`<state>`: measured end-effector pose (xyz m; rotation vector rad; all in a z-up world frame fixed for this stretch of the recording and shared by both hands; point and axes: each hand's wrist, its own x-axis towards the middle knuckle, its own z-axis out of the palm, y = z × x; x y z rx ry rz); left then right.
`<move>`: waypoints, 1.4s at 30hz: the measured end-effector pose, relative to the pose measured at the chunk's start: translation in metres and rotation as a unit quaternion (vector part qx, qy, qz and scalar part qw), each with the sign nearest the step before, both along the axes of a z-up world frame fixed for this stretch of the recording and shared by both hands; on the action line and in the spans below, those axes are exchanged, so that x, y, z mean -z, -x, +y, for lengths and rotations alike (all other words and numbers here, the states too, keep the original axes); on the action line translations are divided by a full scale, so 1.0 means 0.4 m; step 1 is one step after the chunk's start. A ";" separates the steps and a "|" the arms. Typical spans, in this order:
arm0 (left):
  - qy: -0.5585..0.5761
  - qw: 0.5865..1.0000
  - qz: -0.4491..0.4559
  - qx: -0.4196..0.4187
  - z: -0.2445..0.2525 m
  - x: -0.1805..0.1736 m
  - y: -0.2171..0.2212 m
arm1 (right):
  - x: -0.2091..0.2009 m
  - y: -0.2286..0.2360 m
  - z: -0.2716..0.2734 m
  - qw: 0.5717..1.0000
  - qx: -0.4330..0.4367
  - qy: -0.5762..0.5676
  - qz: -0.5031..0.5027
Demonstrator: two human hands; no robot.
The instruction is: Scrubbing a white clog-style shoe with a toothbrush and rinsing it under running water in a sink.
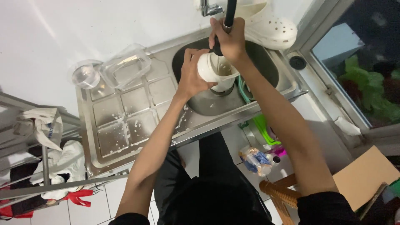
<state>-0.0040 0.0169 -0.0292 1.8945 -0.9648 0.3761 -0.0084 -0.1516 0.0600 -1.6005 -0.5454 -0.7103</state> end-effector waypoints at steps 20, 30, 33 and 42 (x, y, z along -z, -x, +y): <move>-0.051 0.998 0.041 -0.007 -0.078 -0.065 -0.012 | -0.044 -0.019 0.078 0.996 0.010 -0.062 -0.069; 0.216 0.880 0.263 -0.332 0.005 -0.066 -0.035 | -0.016 0.010 0.076 0.982 0.052 0.046 -0.175; 0.232 0.861 0.310 -0.328 0.034 -0.128 -0.025 | 0.007 0.023 0.065 0.991 0.074 0.036 -0.106; 0.013 0.998 -0.018 -0.053 0.090 -0.081 0.035 | 0.093 -0.041 -0.069 0.981 -0.037 0.062 -0.179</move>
